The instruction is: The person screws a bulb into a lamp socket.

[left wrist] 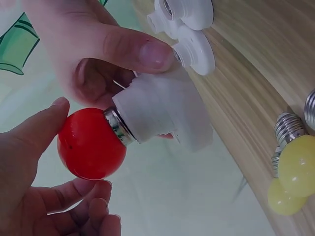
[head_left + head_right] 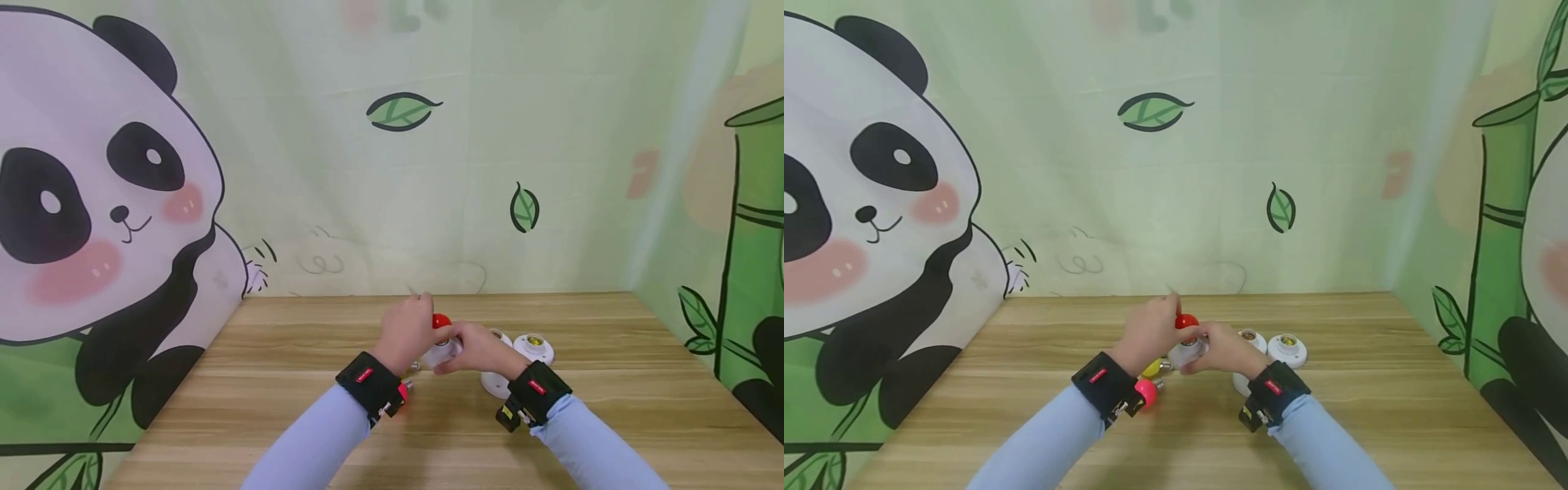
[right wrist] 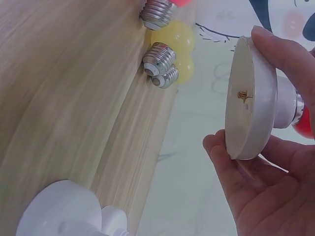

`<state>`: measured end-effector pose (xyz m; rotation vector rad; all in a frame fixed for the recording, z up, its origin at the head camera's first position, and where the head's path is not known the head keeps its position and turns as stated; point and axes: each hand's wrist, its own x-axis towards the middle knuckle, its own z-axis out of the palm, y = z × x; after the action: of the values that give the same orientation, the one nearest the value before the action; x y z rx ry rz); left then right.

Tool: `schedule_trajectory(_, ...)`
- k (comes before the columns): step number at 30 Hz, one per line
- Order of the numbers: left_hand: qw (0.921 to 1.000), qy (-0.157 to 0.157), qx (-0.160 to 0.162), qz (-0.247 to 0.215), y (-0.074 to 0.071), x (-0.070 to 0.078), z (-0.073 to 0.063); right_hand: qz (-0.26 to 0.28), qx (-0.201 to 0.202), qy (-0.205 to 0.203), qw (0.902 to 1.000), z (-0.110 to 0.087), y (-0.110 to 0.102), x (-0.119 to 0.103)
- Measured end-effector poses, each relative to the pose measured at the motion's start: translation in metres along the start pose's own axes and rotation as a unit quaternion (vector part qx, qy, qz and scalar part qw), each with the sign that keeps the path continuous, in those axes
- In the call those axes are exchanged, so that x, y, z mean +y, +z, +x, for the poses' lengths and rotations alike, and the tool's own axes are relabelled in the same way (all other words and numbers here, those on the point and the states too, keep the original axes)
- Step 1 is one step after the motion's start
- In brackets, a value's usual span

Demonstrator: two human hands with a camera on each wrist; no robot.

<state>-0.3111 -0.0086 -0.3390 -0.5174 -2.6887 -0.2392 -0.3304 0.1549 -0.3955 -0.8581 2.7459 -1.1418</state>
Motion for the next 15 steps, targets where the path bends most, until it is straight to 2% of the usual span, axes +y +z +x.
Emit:
schedule_trajectory(4,0.9998,-0.007,-0.017,-0.011,-0.0010,0.0004,0.0006,-0.002,0.001,-0.002,1.0000,0.0001,-0.0004,-0.0012)
schedule_trajectory(11,0.9997,0.005,-0.017,-0.015,-0.0032,0.0010,0.0011,-0.003,0.000,0.005,1.0000,0.0007,-0.0014,-0.0007)
schedule_trajectory(15,0.9968,0.016,-0.052,-0.059,-0.0052,0.0000,0.0025,-0.002,0.001,0.010,1.0000,0.0002,-0.0015,0.0008)
